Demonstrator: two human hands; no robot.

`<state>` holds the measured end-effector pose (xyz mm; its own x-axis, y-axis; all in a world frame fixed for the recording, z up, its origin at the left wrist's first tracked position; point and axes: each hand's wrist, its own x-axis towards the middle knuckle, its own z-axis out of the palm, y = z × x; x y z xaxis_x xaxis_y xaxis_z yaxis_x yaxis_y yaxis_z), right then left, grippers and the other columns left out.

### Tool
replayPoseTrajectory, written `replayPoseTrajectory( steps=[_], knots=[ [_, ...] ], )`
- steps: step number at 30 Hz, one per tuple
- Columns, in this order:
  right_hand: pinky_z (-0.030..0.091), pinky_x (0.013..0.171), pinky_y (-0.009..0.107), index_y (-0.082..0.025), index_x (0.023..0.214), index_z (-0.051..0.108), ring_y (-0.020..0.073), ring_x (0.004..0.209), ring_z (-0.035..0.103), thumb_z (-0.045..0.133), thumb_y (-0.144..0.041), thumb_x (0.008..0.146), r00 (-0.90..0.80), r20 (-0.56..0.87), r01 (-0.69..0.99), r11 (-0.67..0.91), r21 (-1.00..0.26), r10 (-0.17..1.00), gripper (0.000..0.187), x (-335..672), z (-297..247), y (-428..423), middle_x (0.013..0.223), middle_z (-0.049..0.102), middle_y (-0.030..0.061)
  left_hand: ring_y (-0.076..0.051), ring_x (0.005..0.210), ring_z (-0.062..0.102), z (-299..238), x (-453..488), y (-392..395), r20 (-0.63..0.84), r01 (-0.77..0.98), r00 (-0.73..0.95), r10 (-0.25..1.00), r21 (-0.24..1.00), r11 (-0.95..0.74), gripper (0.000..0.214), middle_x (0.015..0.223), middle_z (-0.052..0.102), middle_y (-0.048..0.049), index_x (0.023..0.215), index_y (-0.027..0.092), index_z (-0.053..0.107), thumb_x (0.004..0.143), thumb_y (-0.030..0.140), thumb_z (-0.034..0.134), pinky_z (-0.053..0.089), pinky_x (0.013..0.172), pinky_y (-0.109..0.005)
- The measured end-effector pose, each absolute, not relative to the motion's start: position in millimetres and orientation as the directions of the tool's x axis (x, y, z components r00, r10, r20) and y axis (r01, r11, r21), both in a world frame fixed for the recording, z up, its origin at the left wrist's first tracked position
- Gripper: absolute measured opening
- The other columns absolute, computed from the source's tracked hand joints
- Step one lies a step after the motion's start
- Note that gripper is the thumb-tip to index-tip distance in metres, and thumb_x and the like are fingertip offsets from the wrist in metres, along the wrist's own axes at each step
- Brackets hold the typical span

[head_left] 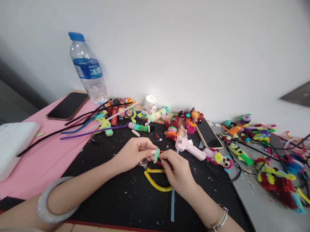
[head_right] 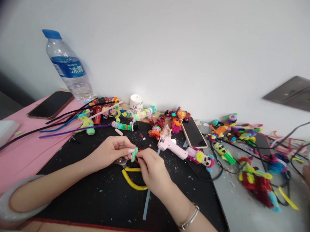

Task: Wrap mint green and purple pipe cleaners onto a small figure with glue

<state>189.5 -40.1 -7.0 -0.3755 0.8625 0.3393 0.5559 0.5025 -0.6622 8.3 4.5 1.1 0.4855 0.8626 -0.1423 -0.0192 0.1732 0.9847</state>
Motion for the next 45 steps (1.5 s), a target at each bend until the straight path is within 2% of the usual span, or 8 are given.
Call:
replayPoseTrajectory(
  steps=[7, 13, 20, 45],
  knots=[
    [0.045, 0.059, 0.024, -0.019, 0.088, 0.058, 0.0123, 0.062, 0.052, 0.053, -0.008, 0.081, -0.232, 0.38, 0.59, 0.44, -0.677, 0.895, 0.014, 190.1, -5.1, -40.4, 0.074, 0.058, 0.0008, -0.011, 0.059, 0.063, 0.0, 7.2, 5.7, -0.141, -0.04, 0.488, 0.861, 0.982, 0.184, 0.012, 0.064, 0.067, -0.0012, 0.08, 0.012, 0.062, 0.076, 0.022, 0.066, 0.051, 0.061, -0.023],
    [0.048, 0.065, 0.025, -0.018, 0.092, 0.06, 0.0122, 0.065, 0.055, 0.053, -0.007, 0.082, -0.252, 0.419, 0.572, 0.483, -0.662, 0.872, 0.017, 191.1, -4.6, -39.1, 0.08, 0.062, 0.002, -0.012, 0.059, 0.063, 0.9, 8.1, 6.4, -0.151, -0.031, 0.485, 0.862, 0.981, 0.189, 0.012, 0.063, 0.068, -0.0018, 0.079, 0.012, 0.061, 0.075, 0.022, 0.066, 0.051, 0.061, -0.024],
    [0.05, 0.074, 0.029, -0.02, 0.092, 0.062, 0.0157, 0.08, 0.062, 0.05, -0.008, 0.085, -0.271, 0.481, 0.556, 0.543, -0.629, 0.834, 0.019, 191.0, -1.5, -39.4, 0.086, 0.066, 0.0039, -0.012, 0.059, 0.063, 0.5, 7.8, 5.1, -0.152, -0.033, 0.493, 0.857, 0.981, 0.192, 0.014, 0.063, 0.068, -0.0019, 0.08, 0.012, 0.061, 0.075, 0.023, 0.066, 0.051, 0.062, -0.025],
    [0.052, 0.071, 0.031, -0.021, 0.09, 0.063, 0.0177, 0.081, 0.061, 0.054, -0.01, 0.083, -0.242, 0.503, 0.534, 0.547, -0.645, 0.83, 0.017, 188.3, -2.1, -38.8, 0.085, 0.064, 0.0056, -0.011, 0.058, 0.062, 2.2, 9.3, 3.8, -0.173, -0.016, 0.503, 0.847, 0.978, 0.209, 0.012, 0.062, 0.067, -0.0015, 0.08, 0.011, 0.06, 0.075, 0.021, 0.066, 0.05, 0.061, -0.024]
  ],
)
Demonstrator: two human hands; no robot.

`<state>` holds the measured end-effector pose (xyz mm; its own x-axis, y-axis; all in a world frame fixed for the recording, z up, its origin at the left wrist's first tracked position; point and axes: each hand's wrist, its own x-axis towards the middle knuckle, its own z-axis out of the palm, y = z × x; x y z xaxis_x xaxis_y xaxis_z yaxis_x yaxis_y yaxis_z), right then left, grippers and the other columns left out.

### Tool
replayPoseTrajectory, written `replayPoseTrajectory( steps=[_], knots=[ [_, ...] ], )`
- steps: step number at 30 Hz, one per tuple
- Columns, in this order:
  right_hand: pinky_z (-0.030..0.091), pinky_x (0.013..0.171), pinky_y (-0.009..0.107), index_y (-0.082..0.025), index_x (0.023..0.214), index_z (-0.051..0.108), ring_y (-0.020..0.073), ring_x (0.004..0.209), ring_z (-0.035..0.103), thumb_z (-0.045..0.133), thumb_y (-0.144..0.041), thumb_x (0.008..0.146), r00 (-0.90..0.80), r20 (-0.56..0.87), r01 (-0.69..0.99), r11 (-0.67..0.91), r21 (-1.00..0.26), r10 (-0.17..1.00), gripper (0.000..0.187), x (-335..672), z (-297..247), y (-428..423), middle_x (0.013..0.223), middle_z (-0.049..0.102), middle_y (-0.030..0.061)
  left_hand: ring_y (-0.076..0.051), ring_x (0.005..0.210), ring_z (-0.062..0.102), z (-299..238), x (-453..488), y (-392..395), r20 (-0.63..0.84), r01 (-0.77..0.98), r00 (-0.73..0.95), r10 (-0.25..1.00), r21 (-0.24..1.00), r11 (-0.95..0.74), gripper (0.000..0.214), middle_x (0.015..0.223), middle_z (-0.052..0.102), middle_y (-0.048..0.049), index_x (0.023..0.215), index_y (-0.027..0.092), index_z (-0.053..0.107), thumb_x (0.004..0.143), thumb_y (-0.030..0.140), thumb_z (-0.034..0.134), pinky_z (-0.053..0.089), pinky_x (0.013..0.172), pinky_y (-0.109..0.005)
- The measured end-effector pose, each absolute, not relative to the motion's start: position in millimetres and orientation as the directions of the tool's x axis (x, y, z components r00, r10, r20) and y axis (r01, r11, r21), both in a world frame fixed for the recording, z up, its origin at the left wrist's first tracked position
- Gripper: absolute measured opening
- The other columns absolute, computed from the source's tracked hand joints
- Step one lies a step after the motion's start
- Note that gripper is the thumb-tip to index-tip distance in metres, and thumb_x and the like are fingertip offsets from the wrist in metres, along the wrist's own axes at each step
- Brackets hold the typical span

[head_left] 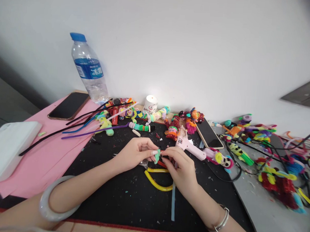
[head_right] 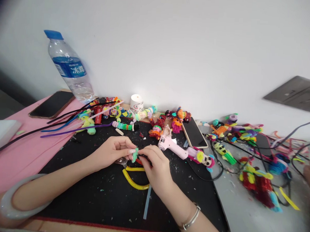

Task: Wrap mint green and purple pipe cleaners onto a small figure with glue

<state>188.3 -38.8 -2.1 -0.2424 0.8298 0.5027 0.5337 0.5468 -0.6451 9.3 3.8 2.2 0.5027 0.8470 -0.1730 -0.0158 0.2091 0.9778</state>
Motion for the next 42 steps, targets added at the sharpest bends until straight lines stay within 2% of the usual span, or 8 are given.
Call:
replayPoseTrajectory(
  steps=[12, 18, 30, 37, 42],
  knots=[
    [0.052, 0.067, 0.028, -0.02, 0.087, 0.066, 0.0162, 0.076, 0.061, 0.057, -0.009, 0.08, -0.201, 0.49, 0.509, 0.518, -0.687, 0.848, 0.016, 186.7, -1.8, -39.6, 0.083, 0.064, 0.005, -0.012, 0.059, 0.062, 0.8, 9.3, 4.0, -0.171, -0.015, 0.508, 0.844, 0.978, 0.207, 0.014, 0.063, 0.068, -0.0023, 0.079, 0.012, 0.06, 0.074, 0.024, 0.066, 0.05, 0.062, -0.025],
    [0.051, 0.061, 0.027, -0.021, 0.087, 0.066, 0.0142, 0.067, 0.058, 0.057, -0.01, 0.08, -0.197, 0.453, 0.513, 0.486, -0.708, 0.869, 0.016, 187.1, -2.9, -40.1, 0.084, 0.065, 0.0043, -0.011, 0.059, 0.061, 2.2, 8.8, 2.9, -0.17, 0.008, 0.522, 0.836, 0.981, 0.194, 0.012, 0.065, 0.068, -0.0034, 0.077, 0.011, 0.061, 0.076, 0.022, 0.065, 0.049, 0.061, -0.023],
    [0.047, 0.057, 0.026, -0.02, 0.09, 0.063, 0.0128, 0.06, 0.051, 0.058, -0.008, 0.078, -0.196, 0.414, 0.551, 0.449, -0.704, 0.889, 0.018, 188.8, -2.5, -39.4, 0.082, 0.06, 0.0029, -0.013, 0.059, 0.062, 2.8, 8.7, 3.1, -0.179, 0.018, 0.509, 0.842, 0.98, 0.197, 0.014, 0.063, 0.069, -0.0036, 0.077, 0.011, 0.063, 0.075, 0.024, 0.066, 0.05, 0.061, -0.025],
    [0.046, 0.057, 0.026, -0.02, 0.09, 0.063, 0.0129, 0.062, 0.051, 0.057, -0.007, 0.078, -0.201, 0.413, 0.546, 0.452, -0.706, 0.888, 0.019, 188.6, -3.4, -38.7, 0.084, 0.06, 0.0034, -0.011, 0.058, 0.061, 3.5, 8.7, 3.1, -0.181, 0.017, 0.51, 0.841, 0.98, 0.2, 0.01, 0.063, 0.068, -0.0032, 0.077, 0.011, 0.062, 0.076, 0.021, 0.064, 0.049, 0.059, -0.022],
    [0.048, 0.06, 0.026, -0.02, 0.092, 0.064, 0.0144, 0.069, 0.056, 0.058, -0.008, 0.079, -0.215, 0.428, 0.535, 0.473, -0.7, 0.878, 0.019, 190.5, -3.7, -38.8, 0.087, 0.062, 0.0043, -0.012, 0.058, 0.061, 3.6, 8.4, 2.4, -0.2, 0.029, 0.509, 0.837, 0.976, 0.216, 0.01, 0.064, 0.068, -0.0035, 0.077, 0.011, 0.062, 0.075, 0.021, 0.065, 0.048, 0.058, -0.023]
  ],
)
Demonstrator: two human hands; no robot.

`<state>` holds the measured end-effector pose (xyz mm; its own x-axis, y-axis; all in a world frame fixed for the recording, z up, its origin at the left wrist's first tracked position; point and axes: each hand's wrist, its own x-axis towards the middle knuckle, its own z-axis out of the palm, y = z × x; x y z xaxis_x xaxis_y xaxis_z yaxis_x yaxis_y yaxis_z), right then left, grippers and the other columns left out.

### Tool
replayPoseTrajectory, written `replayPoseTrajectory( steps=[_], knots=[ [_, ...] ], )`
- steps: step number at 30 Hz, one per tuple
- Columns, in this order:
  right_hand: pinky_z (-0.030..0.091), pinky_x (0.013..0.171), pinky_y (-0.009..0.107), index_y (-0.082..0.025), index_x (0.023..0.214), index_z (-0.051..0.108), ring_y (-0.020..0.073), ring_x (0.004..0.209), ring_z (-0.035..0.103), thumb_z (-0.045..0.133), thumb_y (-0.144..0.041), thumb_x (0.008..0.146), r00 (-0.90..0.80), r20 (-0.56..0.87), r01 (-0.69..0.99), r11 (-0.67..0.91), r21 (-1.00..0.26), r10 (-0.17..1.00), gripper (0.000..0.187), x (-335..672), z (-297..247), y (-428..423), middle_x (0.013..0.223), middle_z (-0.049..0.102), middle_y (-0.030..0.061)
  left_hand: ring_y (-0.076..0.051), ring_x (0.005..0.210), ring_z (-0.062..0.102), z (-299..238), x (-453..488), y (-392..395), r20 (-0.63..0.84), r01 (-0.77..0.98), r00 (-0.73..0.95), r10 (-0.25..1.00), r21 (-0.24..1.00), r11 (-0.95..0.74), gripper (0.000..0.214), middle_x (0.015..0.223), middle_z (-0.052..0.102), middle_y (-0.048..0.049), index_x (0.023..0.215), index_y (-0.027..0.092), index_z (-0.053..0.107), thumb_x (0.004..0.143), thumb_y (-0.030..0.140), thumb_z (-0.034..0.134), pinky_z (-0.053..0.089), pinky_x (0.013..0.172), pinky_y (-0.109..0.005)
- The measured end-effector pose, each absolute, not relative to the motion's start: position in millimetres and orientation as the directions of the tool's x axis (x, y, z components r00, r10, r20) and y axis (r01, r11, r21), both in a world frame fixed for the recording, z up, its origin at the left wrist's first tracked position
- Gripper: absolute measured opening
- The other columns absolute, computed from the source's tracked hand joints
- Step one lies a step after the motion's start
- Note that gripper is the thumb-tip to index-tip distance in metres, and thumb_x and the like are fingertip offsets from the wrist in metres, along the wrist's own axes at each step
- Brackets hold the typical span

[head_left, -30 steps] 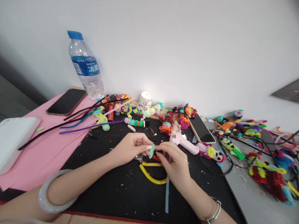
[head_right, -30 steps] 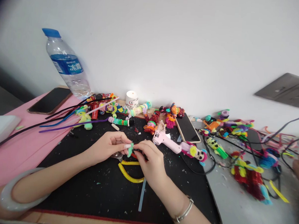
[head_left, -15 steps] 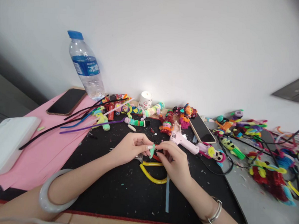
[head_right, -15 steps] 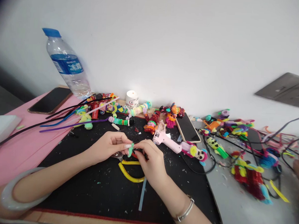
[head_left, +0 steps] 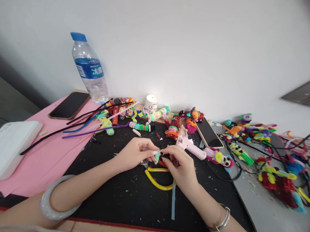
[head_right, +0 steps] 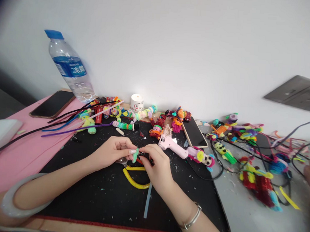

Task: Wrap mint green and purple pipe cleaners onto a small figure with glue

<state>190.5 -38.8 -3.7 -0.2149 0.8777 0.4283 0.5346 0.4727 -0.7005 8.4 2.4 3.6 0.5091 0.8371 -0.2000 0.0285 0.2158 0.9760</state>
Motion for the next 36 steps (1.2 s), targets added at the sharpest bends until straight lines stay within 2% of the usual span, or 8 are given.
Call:
replayPoseTrajectory(
  steps=[5, 16, 25, 36],
  knots=[
    [0.051, 0.068, 0.029, -0.021, 0.092, 0.066, 0.0175, 0.081, 0.061, 0.058, -0.009, 0.079, -0.215, 0.467, 0.532, 0.504, -0.68, 0.857, 0.019, 190.6, -4.3, -38.7, 0.087, 0.065, 0.005, -0.012, 0.058, 0.062, 2.1, 8.5, 2.7, -0.202, 0.027, 0.514, 0.834, 0.975, 0.219, 0.01, 0.064, 0.069, -0.0036, 0.076, 0.011, 0.063, 0.076, 0.021, 0.065, 0.048, 0.058, -0.023],
    [0.051, 0.078, 0.03, -0.019, 0.092, 0.066, 0.0175, 0.085, 0.061, 0.058, -0.008, 0.08, -0.236, 0.475, 0.539, 0.521, -0.662, 0.848, 0.018, 189.5, -4.6, -38.8, 0.088, 0.066, 0.0061, -0.012, 0.058, 0.063, 1.2, 8.7, 2.5, -0.187, 0.017, 0.51, 0.84, 0.978, 0.207, 0.009, 0.063, 0.068, -0.0035, 0.076, 0.011, 0.062, 0.075, 0.02, 0.064, 0.049, 0.06, -0.024],
    [0.051, 0.081, 0.031, -0.018, 0.092, 0.066, 0.0175, 0.086, 0.061, 0.058, -0.007, 0.08, -0.25, 0.485, 0.549, 0.535, -0.642, 0.838, 0.018, 190.1, -4.6, -39.9, 0.088, 0.066, 0.0068, -0.012, 0.058, 0.063, -2.7, 8.6, 4.0, -0.137, -0.057, 0.524, 0.84, 0.979, 0.195, 0.021, 0.063, 0.068, -0.0005, 0.088, 0.015, 0.049, 0.076, 0.02, 0.065, 0.05, 0.058, -0.023],
    [0.051, 0.081, 0.031, -0.019, 0.093, 0.067, 0.0176, 0.086, 0.062, 0.058, -0.007, 0.08, -0.253, 0.495, 0.552, 0.544, -0.632, 0.831, 0.02, 189.1, -6.2, -39.5, 0.089, 0.067, 0.0065, -0.012, 0.057, 0.063, -3.8, 7.5, 3.2, -0.143, -0.042, 0.539, 0.83, 0.98, 0.196, 0.022, 0.063, 0.068, 0.0003, 0.085, 0.017, 0.044, 0.076, 0.018, 0.064, 0.049, 0.058, -0.022]
  ],
)
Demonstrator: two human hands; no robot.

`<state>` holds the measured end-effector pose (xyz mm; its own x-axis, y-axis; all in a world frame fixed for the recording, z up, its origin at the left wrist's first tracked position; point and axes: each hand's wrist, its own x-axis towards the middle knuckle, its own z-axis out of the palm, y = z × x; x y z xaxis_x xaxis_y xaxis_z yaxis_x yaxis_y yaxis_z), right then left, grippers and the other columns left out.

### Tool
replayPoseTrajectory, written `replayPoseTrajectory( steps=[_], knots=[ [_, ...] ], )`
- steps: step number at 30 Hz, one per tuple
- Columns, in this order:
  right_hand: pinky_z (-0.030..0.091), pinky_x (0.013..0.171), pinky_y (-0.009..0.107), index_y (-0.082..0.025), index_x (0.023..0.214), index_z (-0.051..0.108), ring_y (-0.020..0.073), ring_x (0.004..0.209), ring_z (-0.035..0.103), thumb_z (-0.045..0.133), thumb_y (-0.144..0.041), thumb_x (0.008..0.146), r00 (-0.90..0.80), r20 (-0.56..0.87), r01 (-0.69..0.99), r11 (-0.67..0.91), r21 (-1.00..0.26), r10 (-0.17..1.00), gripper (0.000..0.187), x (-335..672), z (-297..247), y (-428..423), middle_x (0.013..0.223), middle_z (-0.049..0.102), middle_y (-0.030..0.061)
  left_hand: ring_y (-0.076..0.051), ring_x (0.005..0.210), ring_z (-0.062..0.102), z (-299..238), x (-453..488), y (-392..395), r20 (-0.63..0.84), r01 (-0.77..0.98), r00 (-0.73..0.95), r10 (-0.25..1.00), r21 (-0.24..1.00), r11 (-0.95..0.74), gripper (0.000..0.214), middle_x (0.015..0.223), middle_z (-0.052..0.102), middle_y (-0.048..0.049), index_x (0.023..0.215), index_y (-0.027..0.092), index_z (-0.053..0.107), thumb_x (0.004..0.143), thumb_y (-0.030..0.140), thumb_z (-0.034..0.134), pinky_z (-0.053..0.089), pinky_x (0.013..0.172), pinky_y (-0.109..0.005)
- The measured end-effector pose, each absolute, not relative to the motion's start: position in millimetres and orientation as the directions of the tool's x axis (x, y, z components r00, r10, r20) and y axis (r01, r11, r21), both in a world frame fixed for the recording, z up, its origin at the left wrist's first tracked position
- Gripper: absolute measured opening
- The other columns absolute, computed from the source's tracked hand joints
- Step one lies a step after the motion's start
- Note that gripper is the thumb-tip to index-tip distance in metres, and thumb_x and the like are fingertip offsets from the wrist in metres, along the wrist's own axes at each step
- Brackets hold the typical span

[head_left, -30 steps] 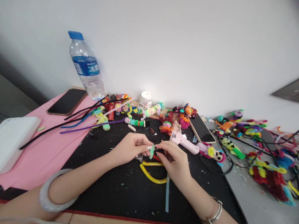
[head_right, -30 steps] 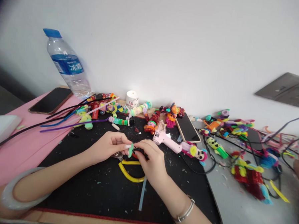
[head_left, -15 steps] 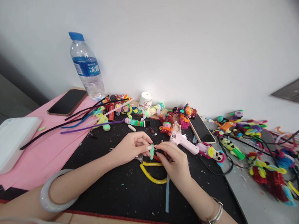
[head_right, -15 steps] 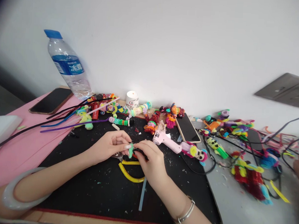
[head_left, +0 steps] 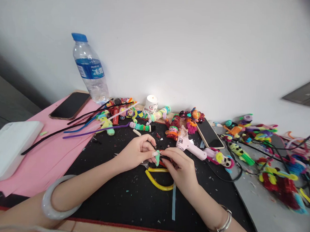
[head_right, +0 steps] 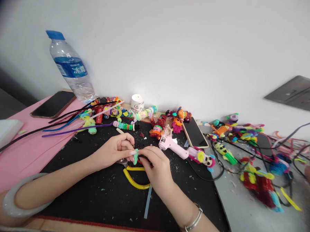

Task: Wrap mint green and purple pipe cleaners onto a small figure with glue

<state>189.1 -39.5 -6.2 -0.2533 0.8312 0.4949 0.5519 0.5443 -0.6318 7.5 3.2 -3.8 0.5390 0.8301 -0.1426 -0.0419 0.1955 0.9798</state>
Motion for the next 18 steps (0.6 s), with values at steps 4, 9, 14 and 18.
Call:
replayPoseTrajectory(
  steps=[4, 9, 14, 18],
  knots=[
    [0.051, 0.081, 0.03, -0.019, 0.093, 0.066, 0.0176, 0.086, 0.062, 0.058, -0.007, 0.08, -0.249, 0.486, 0.549, 0.536, -0.641, 0.837, 0.02, 189.5, -5.4, -38.7, 0.089, 0.067, 0.0059, -0.012, 0.057, 0.063, -2.3, 8.8, 3.9, -0.142, -0.048, 0.525, 0.839, 0.979, 0.196, 0.022, 0.062, 0.067, 0.0006, 0.085, 0.017, 0.045, 0.076, 0.018, 0.064, 0.048, 0.057, -0.022],
    [0.05, 0.081, 0.03, -0.019, 0.096, 0.066, 0.018, 0.091, 0.061, 0.057, -0.007, 0.081, -0.26, 0.473, 0.547, 0.532, -0.646, 0.842, 0.022, 192.6, -3.3, -38.2, 0.092, 0.067, 0.0064, -0.012, 0.058, 0.063, -2.2, 11.0, 4.9, -0.137, -0.068, 0.494, 0.859, 0.978, 0.195, 0.023, 0.063, 0.065, 0.0017, 0.088, 0.017, 0.045, 0.076, 0.019, 0.065, 0.049, 0.058, -0.023],
    [0.05, 0.081, 0.03, -0.02, 0.1, 0.065, 0.0178, 0.091, 0.061, 0.054, -0.007, 0.082, -0.28, 0.445, 0.533, 0.524, -0.665, 0.85, 0.025, 193.5, -1.7, -38.0, 0.095, 0.065, 0.0067, -0.012, 0.058, 0.063, -2.3, 10.5, 5.3, -0.133, -0.085, 0.479, 0.867, 0.977, 0.196, 0.024, 0.062, 0.064, 0.0024, 0.089, 0.017, 0.045, 0.076, 0.02, 0.065, 0.05, 0.059, -0.024],
    [0.051, 0.078, 0.03, -0.021, 0.1, 0.066, 0.0184, 0.091, 0.061, 0.054, -0.009, 0.082, -0.274, 0.444, 0.534, 0.519, -0.668, 0.853, 0.025, 192.3, -1.4, -38.8, 0.094, 0.066, 0.0062, -0.013, 0.059, 0.063, -1.7, 9.9, 4.8, -0.133, -0.092, 0.485, 0.865, 0.975, 0.201, 0.025, 0.063, 0.064, 0.002, 0.09, 0.017, 0.045, 0.075, 0.021, 0.065, 0.05, 0.059, -0.024]
  ],
)
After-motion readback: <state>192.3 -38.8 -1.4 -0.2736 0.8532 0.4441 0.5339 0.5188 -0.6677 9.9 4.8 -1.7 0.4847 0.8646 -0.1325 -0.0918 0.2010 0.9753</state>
